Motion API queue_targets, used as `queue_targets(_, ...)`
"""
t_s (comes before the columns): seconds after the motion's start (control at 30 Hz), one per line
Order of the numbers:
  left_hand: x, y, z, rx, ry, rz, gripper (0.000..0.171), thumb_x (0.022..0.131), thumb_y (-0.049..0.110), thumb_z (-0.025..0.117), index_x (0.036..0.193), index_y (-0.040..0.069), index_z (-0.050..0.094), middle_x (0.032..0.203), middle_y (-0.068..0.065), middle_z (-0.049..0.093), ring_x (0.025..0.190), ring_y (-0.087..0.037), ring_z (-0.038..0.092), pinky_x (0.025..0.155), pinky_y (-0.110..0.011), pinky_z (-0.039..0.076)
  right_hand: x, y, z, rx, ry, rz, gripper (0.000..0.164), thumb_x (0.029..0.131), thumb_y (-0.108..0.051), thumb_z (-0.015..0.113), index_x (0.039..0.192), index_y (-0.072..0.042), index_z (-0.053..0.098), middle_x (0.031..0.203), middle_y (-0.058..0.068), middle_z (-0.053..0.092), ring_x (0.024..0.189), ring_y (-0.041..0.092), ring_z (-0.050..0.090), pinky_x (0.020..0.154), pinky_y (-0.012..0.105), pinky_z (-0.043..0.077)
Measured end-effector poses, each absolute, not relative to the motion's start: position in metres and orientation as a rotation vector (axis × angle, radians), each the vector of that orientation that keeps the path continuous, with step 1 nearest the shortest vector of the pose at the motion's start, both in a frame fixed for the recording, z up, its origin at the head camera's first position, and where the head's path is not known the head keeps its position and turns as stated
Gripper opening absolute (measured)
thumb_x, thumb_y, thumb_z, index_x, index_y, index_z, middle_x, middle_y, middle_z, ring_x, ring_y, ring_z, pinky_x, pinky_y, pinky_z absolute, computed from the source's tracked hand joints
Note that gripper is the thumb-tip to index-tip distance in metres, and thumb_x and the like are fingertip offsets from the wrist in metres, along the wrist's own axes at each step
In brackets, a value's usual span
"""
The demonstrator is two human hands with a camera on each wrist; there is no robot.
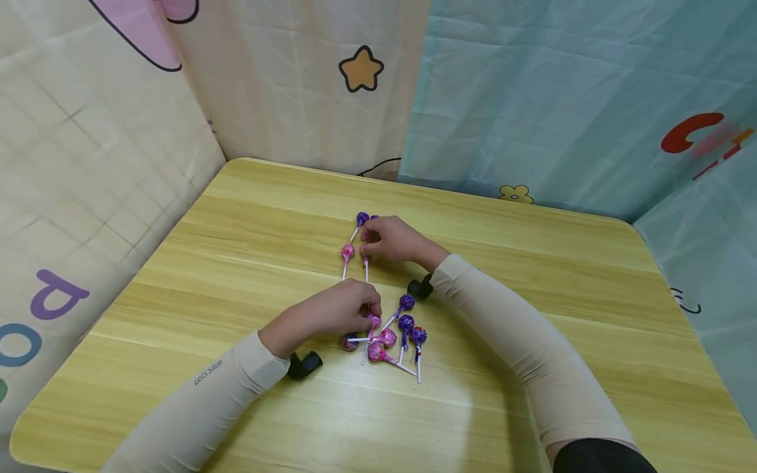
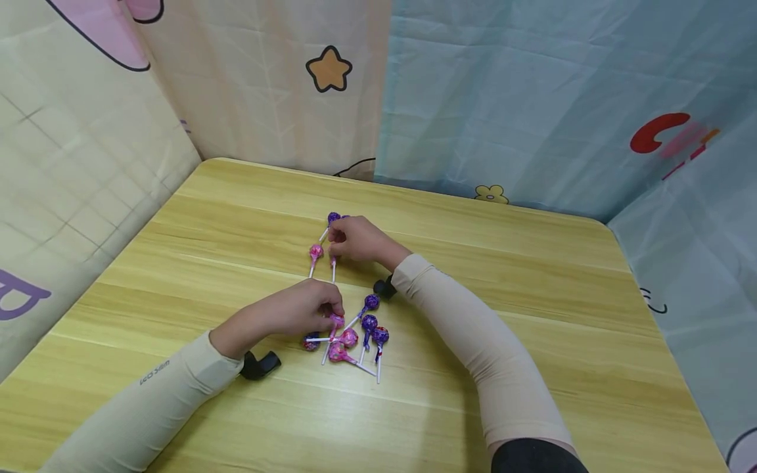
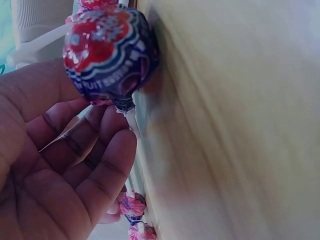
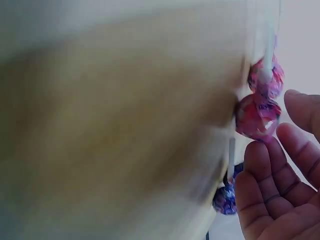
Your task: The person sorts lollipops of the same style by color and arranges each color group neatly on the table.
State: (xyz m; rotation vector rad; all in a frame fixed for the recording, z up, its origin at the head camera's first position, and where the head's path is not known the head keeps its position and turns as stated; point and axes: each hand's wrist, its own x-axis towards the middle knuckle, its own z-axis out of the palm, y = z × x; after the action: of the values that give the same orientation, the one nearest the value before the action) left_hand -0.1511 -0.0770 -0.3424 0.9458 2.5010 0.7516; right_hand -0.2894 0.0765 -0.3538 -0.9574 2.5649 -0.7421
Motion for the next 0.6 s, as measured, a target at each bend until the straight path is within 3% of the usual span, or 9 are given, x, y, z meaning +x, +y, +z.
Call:
queue_targets(0.43,-0.151,-0.076,-0.344,0.925,2.5,0.748,0.008,0.09,0.008,0.072,0.084,0.011,0.069,0.078,0.006,0.058,0.072,-0.01,0.051,0.065,-0.025,0.045,-0.281,0.101,-0.339,-0.89,2.592,-0.939,0.01,0.094,-0.017,0.07,0.098,-0.01,0.065,0.093,0.003,0.064,0.084,0.018,0.056,0.077,0.033,0.048)
queue_targets(0.6,-0.152,-0.075,-0.344,0.923,2.495,0.757,0.008,0.09,0.007,0.072,0.084,0.011,0.069,0.077,0.006,0.058,0.071,-0.01,0.051,0.064,-0.025,0.045,-0.272,0.116,-0.335,-0.854,2.608,-1.012,0.017,0.094,-0.018,0.07,0.105,-0.005,0.067,0.099,0.003,0.065,0.089,0.019,0.059,0.08,0.036,0.05)
